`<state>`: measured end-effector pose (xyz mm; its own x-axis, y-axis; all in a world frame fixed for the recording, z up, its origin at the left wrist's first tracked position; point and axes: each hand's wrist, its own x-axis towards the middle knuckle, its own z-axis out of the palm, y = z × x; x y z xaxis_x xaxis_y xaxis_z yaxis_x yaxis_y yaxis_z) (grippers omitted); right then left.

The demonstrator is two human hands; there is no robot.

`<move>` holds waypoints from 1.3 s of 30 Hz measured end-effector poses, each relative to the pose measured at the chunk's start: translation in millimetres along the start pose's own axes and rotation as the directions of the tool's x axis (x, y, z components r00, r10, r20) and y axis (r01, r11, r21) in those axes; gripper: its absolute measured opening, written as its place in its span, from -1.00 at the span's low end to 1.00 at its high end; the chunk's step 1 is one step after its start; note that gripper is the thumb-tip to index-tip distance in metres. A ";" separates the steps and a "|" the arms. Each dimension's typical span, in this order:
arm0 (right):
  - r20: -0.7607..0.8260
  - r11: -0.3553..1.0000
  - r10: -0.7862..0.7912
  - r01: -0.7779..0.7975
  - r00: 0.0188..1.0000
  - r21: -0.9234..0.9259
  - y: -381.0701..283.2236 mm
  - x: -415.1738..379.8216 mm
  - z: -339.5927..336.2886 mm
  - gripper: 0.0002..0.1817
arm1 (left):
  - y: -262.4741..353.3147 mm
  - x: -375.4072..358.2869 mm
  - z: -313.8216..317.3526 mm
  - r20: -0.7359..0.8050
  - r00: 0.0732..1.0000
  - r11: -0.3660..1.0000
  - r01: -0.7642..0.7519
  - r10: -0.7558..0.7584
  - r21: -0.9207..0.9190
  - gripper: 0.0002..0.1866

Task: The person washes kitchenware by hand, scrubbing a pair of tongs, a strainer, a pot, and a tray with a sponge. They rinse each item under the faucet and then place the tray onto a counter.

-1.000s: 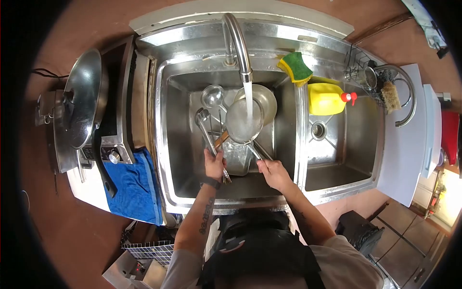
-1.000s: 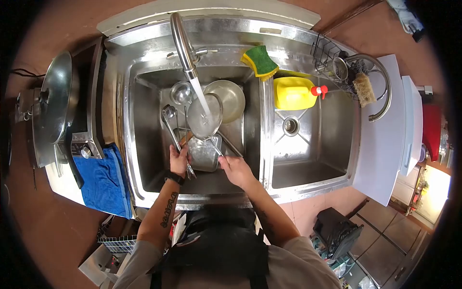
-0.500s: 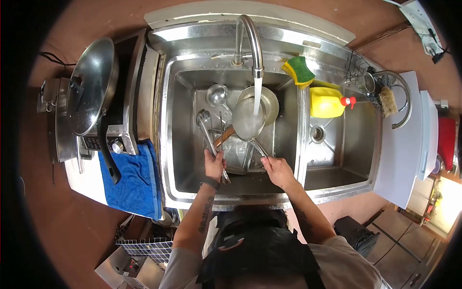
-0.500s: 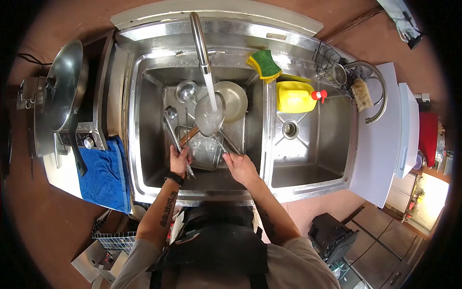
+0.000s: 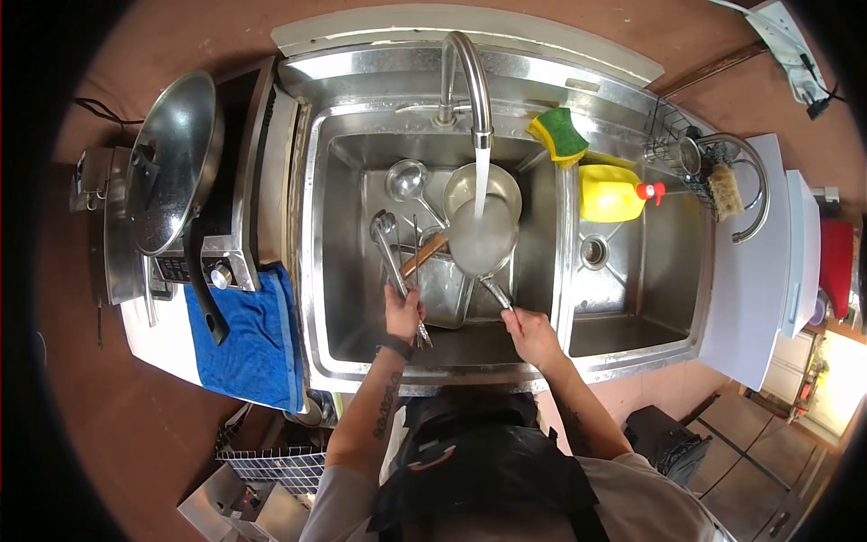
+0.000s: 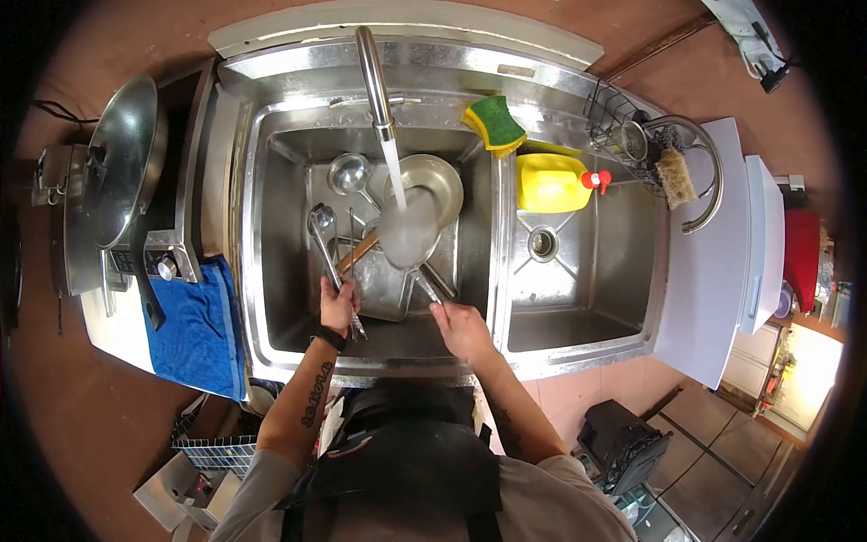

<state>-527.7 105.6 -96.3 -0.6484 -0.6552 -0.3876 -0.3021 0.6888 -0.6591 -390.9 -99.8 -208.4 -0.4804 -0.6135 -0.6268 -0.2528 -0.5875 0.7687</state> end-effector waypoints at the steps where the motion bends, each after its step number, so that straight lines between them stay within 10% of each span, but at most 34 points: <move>1: -0.026 0.996 0.050 -0.048 0.998 0.074 -1.3 2.3 -2.5 -0.55 | 1.5 -1.4 1.0 0.000 1.000 1.000 0.000 0.000 0.000 -0.77; 12: -0.041 0.973 0.062 -0.052 0.997 0.224 -11.2 21.6 -8.8 -0.52 | -7.5 3.0 4.4 0.021 1.000 0.999 0.003 -0.002 -0.035 -0.74; 16: 0.119 0.993 -0.116 0.117 0.986 0.000 -5.1 15.5 1.2 -0.53 | -8.0 3.1 4.7 0.018 1.000 0.999 0.011 -0.010 -0.030 -0.73; 20: -0.008 0.940 0.201 -0.191 0.980 0.282 -3.1 23.8 -7.5 -0.53 | -7.1 0.7 1.9 0.015 0.999 0.997 0.043 -0.042 -0.068 -0.72; 24: 0.039 0.997 0.011 -0.014 0.999 0.072 -7.7 32.1 -13.0 -0.53 | 5.4 -1.8 8.1 0.103 0.989 0.994 0.109 -0.109 0.005 -0.70; 27: 0.172 0.829 0.371 -0.409 0.913 0.380 -2.3 63.7 -11.5 -0.51 | 8.6 1.8 21.9 0.188 0.970 0.988 0.150 -0.152 0.023 -0.74; 31: 0.241 0.770 0.396 -0.463 0.886 0.438 56.2 120.7 16.3 -0.55 | 25.3 4.5 52.5 0.262 0.924 0.961 0.269 -0.277 0.066 -0.65; 34: -0.208 0.992 0.107 -0.090 0.972 0.086 76.5 140.5 36.2 -0.52 | 25.1 10.7 65.0 0.363 0.882 0.949 0.313 -0.302 0.028 -0.63; 36: -0.590 0.893 -0.348 0.065 0.729 -0.446 51.7 135.3 40.2 -0.48 | 15.6 17.8 74.2 0.471 0.845 0.951 0.307 -0.253 -0.040 -0.76; 37: -0.425 0.978 0.072 0.020 0.903 0.208 35.4 136.7 45.5 -0.48 | 21.4 15.5 81.7 0.479 0.838 0.941 0.332 -0.261 -0.069 -0.80; 38: -0.003 0.645 0.299 -0.200 0.954 0.737 21.3 136.0 47.5 -0.49 | 21.2 15.0 86.0 0.486 0.833 0.940 0.336 -0.264 -0.065 -0.80; 39: 0.309 0.461 0.294 -0.418 0.904 0.783 -9.2 131.5 19.8 -0.57 | 20.8 14.7 89.5 0.509 0.831 0.960 0.278 -0.224 -0.031 -0.79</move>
<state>-596.3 7.0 -153.9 -0.4589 -0.4864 -0.7435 0.6789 0.3479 -0.6466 -478.4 -73.8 -190.3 -0.7698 -0.1098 -0.6287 -0.3503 -0.7507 0.5601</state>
